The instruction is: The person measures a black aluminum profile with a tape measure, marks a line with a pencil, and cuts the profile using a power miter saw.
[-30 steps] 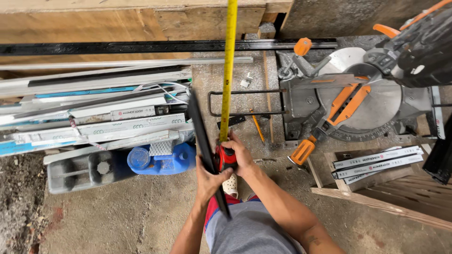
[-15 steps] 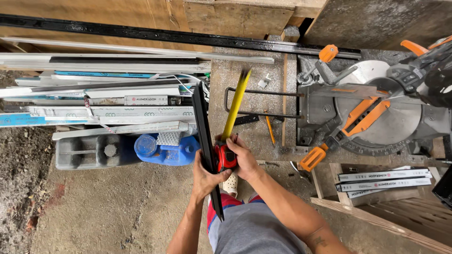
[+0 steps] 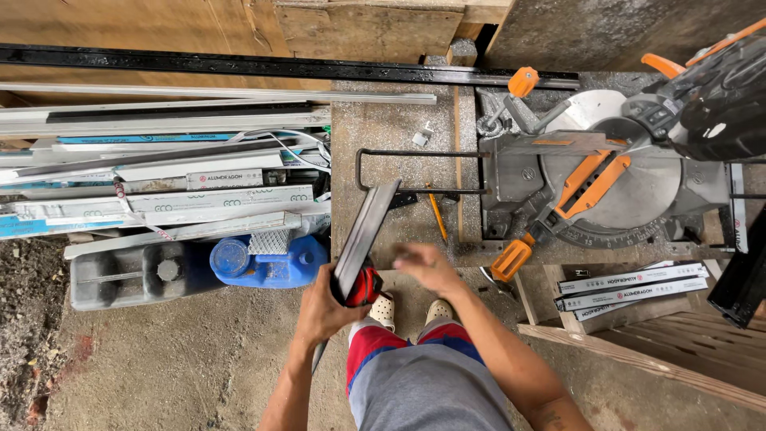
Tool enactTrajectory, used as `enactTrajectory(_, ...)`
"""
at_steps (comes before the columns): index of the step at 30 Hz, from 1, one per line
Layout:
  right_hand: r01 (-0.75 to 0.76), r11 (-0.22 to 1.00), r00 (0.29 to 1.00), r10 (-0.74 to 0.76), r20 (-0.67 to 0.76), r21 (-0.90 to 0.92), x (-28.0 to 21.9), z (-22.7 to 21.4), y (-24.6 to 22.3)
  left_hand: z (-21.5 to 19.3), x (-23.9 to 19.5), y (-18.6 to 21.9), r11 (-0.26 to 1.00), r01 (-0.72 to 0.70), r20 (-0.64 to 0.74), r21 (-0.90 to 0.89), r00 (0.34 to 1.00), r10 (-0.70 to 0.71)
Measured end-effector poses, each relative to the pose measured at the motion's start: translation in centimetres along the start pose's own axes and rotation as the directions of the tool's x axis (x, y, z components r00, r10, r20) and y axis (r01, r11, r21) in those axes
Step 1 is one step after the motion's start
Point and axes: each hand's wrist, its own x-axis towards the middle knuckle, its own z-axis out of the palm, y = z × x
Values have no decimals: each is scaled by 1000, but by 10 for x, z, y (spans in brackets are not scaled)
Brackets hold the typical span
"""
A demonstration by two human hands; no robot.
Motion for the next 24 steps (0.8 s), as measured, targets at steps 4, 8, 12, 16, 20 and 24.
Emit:
enactTrajectory(4,53,700,903,-338,-265,-712,21,-45,-5,1,19,4,978,-92,-53,188,993,104)
enactTrajectory(8,-14,561,900,-354,-255,-828,38,-57,-7,10,55,19,896,-286,141,340,957,252)
enactTrajectory(12,-30,538,922,-311,-231,-843,43,-56,-5,27,88,36,831,-401,236,385,913,331)
enactTrajectory(16,-62,742,949,-163,-270,-668,26,-69,3,26,83,43,911,-377,56,168,926,373)
enactTrajectory(20,183,978,968,-197,-153,-102,-22,-81,28,30,63,41,897,-304,-185,-320,949,256)
enactTrajectory(24,456,544,880,-394,-266,704,-46,-73,13,53,68,58,344,-221,-196,-912,975,106)
